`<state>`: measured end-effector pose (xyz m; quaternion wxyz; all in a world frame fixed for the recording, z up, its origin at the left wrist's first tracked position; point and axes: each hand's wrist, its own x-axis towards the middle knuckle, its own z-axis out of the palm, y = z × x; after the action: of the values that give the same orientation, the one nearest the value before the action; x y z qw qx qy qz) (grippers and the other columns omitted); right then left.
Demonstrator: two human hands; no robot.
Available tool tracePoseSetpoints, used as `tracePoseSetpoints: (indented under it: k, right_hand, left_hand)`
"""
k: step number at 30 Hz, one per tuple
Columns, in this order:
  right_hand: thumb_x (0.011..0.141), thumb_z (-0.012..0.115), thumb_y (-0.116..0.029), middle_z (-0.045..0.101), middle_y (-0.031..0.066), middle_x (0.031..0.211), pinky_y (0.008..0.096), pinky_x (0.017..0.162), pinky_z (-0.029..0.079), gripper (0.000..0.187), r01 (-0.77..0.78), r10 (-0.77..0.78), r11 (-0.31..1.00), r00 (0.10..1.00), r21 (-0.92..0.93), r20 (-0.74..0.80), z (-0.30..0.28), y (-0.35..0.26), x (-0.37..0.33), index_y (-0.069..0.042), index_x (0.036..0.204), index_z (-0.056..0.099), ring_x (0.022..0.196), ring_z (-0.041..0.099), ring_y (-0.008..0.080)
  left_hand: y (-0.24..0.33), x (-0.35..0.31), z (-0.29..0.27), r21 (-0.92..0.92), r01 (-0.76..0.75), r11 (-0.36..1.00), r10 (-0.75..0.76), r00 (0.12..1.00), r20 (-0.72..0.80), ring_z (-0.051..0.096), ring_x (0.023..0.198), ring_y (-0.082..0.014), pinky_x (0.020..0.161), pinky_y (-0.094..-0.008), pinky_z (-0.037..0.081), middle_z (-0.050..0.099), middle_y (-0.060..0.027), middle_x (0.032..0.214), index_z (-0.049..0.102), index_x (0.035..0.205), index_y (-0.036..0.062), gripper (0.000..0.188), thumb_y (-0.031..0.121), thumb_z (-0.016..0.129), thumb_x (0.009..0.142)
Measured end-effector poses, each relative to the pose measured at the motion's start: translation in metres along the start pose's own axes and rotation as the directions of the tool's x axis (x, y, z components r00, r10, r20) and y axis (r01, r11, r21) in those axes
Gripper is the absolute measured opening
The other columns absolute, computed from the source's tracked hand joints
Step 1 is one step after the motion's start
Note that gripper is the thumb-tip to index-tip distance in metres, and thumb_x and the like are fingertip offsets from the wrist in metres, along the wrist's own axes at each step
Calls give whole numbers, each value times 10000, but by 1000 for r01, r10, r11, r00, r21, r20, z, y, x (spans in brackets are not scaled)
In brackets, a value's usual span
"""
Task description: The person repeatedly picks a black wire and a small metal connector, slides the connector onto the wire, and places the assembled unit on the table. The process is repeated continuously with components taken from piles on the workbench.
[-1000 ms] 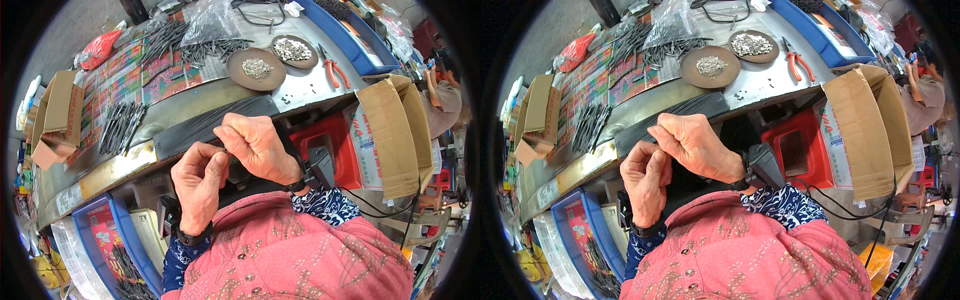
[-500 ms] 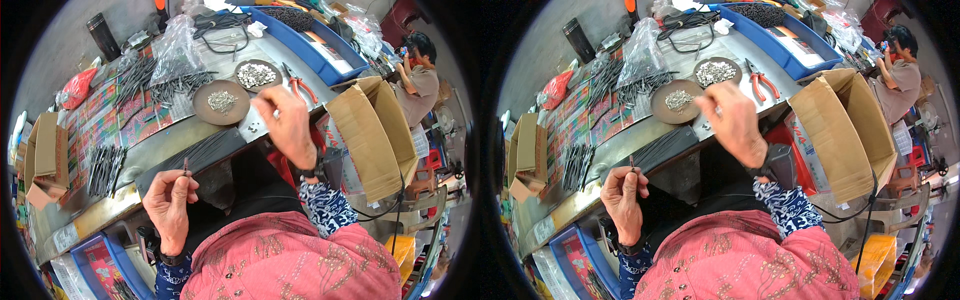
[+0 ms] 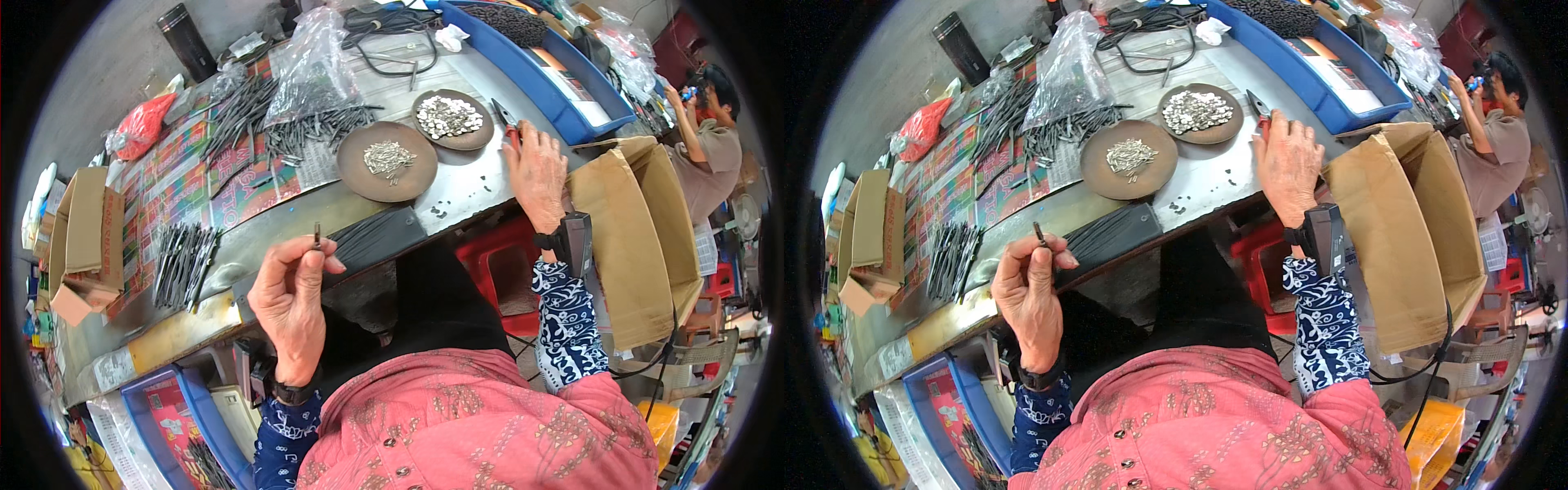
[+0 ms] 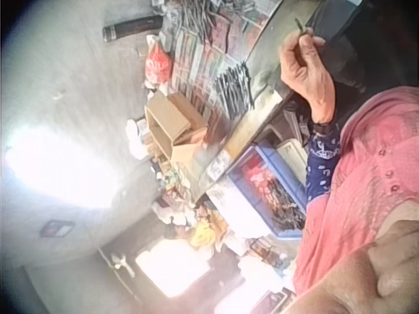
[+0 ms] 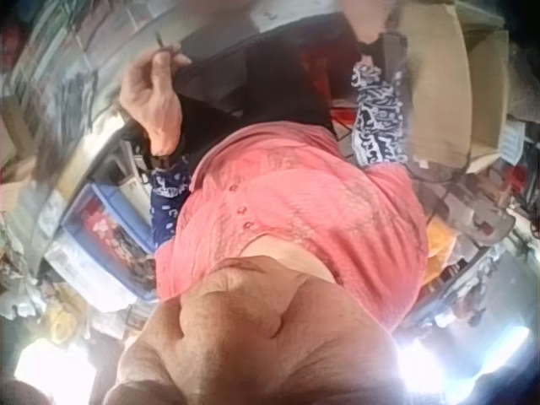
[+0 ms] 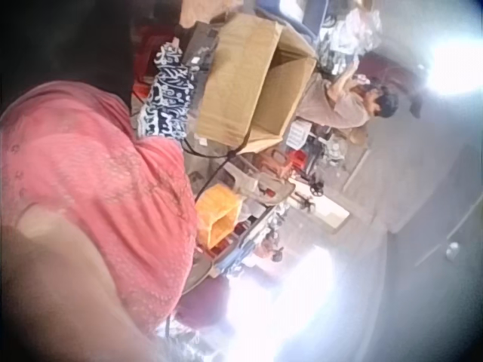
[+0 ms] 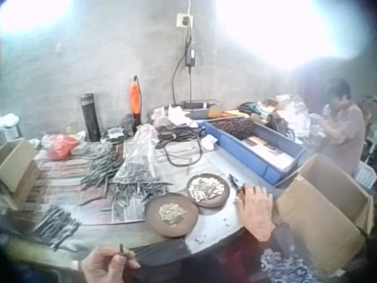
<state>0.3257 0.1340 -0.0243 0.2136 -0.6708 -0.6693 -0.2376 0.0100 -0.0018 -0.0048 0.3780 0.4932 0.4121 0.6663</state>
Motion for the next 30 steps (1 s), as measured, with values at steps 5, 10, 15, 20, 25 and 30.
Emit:
tracePoseSetpoints:
  k: [5,10,15,20,25,30]
  right_hand:
    - [867,637,-188,623,187,1015,459,805,485,337,-125,133,976,991,181,-35,-18,-7,1,-32,1148,535,955,596,361]
    - [887,634,-80,633,161,1008,344,780,504,283,-32,156,630,984,776,-86,-91,-47,-11,5,1125,508,932,651,250]
    - [883,609,-30,599,153,1062,328,821,494,251,251,-89,224,968,942,-237,-141,-98,-22,13,1101,493,937,626,197]
    - [735,710,-37,615,177,971,384,763,525,262,517,-511,390,810,762,-288,-140,-139,-25,4,956,574,877,626,349]
    - [740,730,-99,623,132,920,390,719,525,247,570,-416,401,811,717,-412,-160,-126,-11,-6,928,599,841,618,327]
    - [781,661,-22,609,192,1023,373,753,517,188,497,-337,359,858,790,-387,-159,-137,-24,13,948,582,896,626,292]
  left_hand:
    - [-4,-1,0,-49,-42,998,43,999,8,579,706,-99,692,-228,483,660,-81,900,617,997,-22,157,121,635,935]
    - [-7,-4,-2,-46,-43,998,44,999,24,545,689,-81,648,-214,467,656,-76,874,613,986,-18,153,126,634,939]
    - [-9,-3,-2,-68,-53,996,55,998,27,535,685,-71,632,-205,458,658,-61,854,617,986,-12,139,120,629,942]
    - [-12,-3,-5,-77,-70,995,74,997,39,528,676,-69,623,-205,452,660,-53,840,620,984,-10,128,111,629,942]
    - [-14,-3,-5,-94,-73,993,78,996,48,522,677,-63,618,-198,443,658,-45,833,616,980,-10,133,116,632,941]
    - [-13,-2,-5,-117,-73,990,79,996,44,520,675,-59,617,-193,442,657,-42,829,611,968,-9,131,117,632,940]
